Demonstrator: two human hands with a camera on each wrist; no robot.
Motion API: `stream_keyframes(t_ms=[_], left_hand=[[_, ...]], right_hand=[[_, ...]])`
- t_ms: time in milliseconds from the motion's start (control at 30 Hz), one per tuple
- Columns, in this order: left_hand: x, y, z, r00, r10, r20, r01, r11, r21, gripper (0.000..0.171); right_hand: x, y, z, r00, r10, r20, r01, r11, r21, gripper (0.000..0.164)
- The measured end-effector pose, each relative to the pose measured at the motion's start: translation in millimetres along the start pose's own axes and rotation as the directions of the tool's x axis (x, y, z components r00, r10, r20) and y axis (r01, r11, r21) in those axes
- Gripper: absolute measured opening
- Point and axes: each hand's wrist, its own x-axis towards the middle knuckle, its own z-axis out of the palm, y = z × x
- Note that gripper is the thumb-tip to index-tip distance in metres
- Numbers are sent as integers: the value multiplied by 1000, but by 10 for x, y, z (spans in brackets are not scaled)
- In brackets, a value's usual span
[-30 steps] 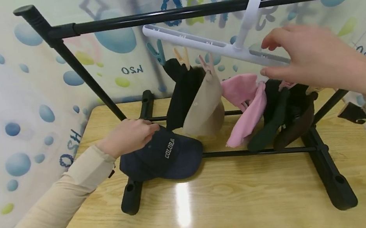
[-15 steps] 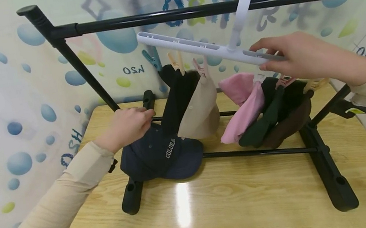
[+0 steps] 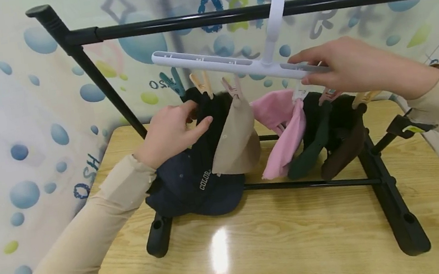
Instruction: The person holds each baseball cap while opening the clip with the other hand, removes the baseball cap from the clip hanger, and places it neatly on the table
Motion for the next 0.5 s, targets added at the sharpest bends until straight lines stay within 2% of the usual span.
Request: stream_keyframes(t_ms=[133, 333, 500], left_hand=[[97, 75, 23, 1000, -31, -4, 31, 999, 13, 22], [144, 8, 56, 1000, -16, 16, 17, 994, -105, 4], [93, -49, 80, 999, 30, 27, -26, 988, -155, 23]], right_hand=[[29, -20, -8, 1000, 4, 8, -4, 1000, -2, 52], [37, -16, -21, 1000, 7, 15, -7, 1000, -13, 51], [-17, 2, -21, 999, 5, -35, -7, 999, -37, 46]])
